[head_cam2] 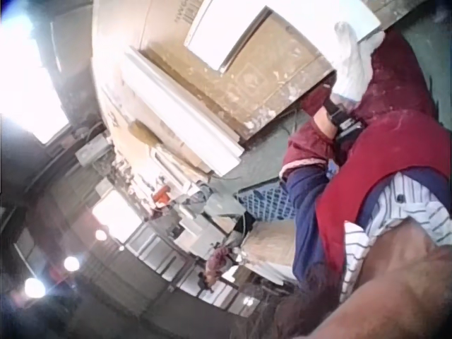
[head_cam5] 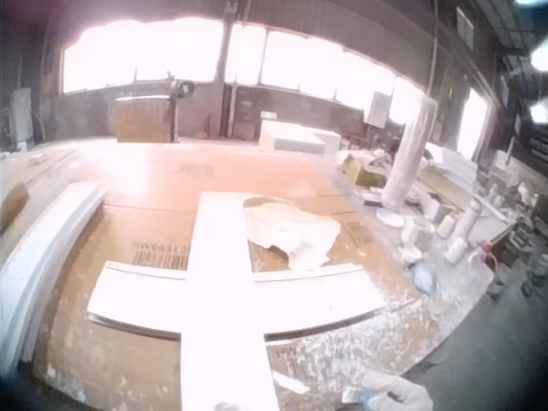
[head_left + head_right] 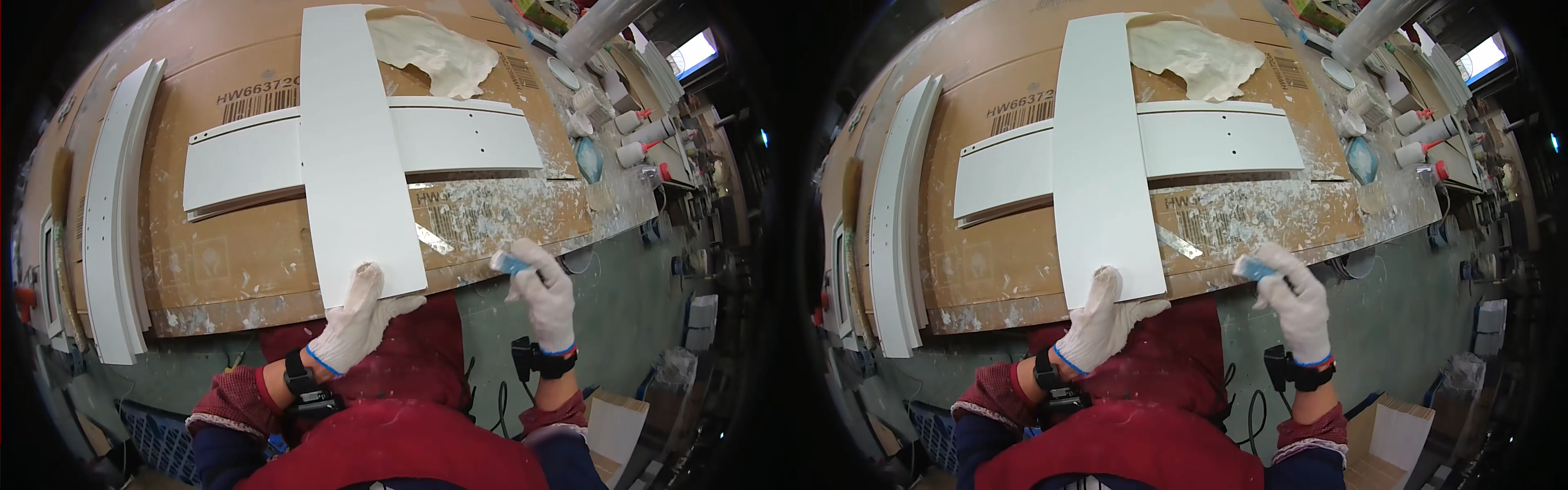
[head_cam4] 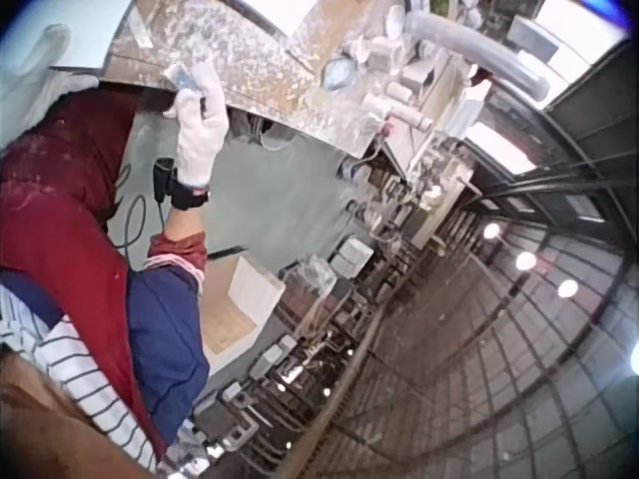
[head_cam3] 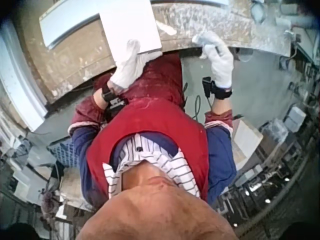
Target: The person wipes the surfaces of white rectangular panels with a cloth on a workbench. They handle the panels one at a time, turning them over to clean both sides and edges, then placing them back on the table.
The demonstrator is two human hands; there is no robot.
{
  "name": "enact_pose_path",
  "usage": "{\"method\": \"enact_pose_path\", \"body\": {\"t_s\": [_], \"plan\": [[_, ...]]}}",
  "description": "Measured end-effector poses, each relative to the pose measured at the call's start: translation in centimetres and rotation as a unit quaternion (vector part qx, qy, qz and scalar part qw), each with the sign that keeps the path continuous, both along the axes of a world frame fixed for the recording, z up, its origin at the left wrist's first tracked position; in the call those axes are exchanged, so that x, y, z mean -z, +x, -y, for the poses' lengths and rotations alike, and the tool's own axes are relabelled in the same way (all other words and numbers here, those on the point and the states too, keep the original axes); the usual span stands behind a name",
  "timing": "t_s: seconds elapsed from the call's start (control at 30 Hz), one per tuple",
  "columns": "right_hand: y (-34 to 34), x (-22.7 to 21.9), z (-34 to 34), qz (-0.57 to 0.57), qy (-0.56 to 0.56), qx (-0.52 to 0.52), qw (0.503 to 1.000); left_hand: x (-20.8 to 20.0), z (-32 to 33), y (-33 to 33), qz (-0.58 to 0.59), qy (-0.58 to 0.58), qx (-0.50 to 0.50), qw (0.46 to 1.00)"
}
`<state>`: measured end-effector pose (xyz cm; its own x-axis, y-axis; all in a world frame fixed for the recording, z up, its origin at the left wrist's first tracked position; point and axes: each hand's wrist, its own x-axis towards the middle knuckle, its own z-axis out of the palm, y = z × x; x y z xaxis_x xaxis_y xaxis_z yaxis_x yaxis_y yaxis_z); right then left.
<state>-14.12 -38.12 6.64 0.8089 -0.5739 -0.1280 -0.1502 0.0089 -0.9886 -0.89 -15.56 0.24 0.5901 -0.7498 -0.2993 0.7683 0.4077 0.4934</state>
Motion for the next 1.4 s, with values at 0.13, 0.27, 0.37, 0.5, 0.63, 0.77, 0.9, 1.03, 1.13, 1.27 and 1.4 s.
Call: {"method": "enact_pose_path", "body": {"t_s": [0.13, 0.27, 0.37, 0.5, 0.63, 0.77, 0.9, 1.03, 1.13, 1.27, 1.4], "plan": [[0.2, -1.3, -4.3, -0.059, -0.041, -0.062, 0.995, -0.2, 0.1, 0.0, 0.019, 0.004, -0.003, 1.000], [2.1, -1.3, -5.8, -0.053, -0.211, -0.113, 0.969, -0.3, 0.0, 0.2, -0.004, -0.007, 0.009, 1.000], [2.7, -0.6, -6.7, -0.018, -0.266, -0.084, 0.960, -0.9, 0.2, 0.1, -0.002, -0.007, 0.001, 1.000], [3.5, -0.4, -6.8, -0.018, -0.332, -0.088, 0.939, -0.7, 0.2, 0.1, 0.007, -0.003, -0.005, 1.000], [3.4, -0.5, -6.7, -0.053, -0.334, -0.088, 0.937, -0.3, 0.2, 0.2, 0.013, -0.022, -0.009, 1.000], [3.2, -0.9, -6.6, -0.042, -0.325, -0.069, 0.942, -0.6, 0.2, 0.2, 0.015, -0.022, -0.007, 1.000], [3.8, -1.6, -7.6, -0.049, -0.357, -0.097, 0.928, 0.0, 0.1, 0.2, 0.011, -0.012, -0.008, 1.000], [3.8, -1.7, -7.0, -0.066, -0.359, -0.046, 0.930, -0.2, -0.1, 0.2, -0.007, -0.003, -0.006, 1.000], [2.8, -1.4, -5.3, -0.091, -0.303, -0.034, 0.948, 0.1, -0.4, -0.1, -0.006, 0.020, -0.013, 1.000], [1.7, -0.6, -1.8, -0.070, -0.220, 0.065, 0.971, -0.6, -0.5, 0.1, -0.018, 0.005, -0.041, 0.999], [1.7, 0.1, 2.9, -0.074, -0.144, 0.167, 0.973, -1.2, -3.4, 1.5, -0.023, 0.033, -0.064, 0.997]]}}
